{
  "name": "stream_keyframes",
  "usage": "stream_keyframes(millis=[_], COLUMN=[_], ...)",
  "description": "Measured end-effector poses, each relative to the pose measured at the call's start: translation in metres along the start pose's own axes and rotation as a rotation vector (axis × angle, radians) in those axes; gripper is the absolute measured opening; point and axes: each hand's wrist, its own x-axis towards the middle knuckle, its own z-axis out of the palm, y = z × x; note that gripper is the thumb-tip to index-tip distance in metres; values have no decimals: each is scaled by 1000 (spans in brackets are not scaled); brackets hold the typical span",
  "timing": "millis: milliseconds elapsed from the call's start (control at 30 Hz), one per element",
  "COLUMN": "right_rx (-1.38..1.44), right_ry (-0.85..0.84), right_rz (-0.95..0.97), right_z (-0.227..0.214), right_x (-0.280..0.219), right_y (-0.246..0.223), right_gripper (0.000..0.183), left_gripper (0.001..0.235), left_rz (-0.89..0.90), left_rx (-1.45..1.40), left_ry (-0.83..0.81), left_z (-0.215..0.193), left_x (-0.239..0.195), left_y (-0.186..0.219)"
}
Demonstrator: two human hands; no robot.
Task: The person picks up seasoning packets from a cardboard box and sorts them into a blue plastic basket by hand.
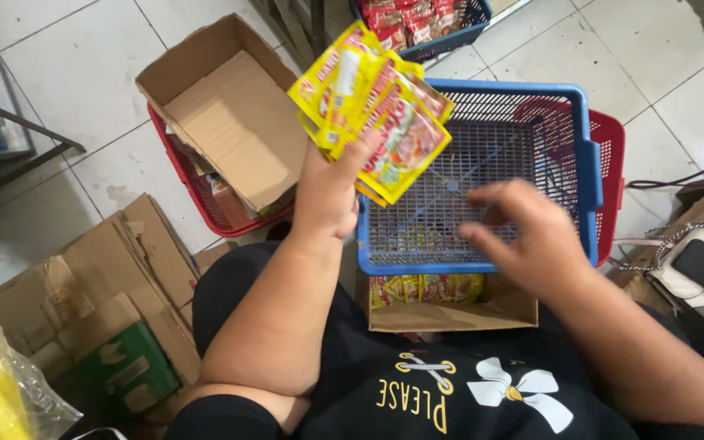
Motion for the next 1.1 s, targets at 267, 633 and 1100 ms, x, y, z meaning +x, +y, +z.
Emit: stream_keyframes(millis=[267,633,1100], right_rx=[251,943,880], right_ry=[169,21,21], right_rz=[51,163,548], right_z=[-2,8,103], right_x=[48,64,110], right_y=[-10,36,126], right_gripper=[47,8,7], left_gripper=[55,50,51], left_rz=[-64,-93,222], left_rx=[69,-144,-256], left_ry=[-230,106,288], left_z=[15,-1,-11], left_x=[-13,1,9], left_y=[-6,-12,26])
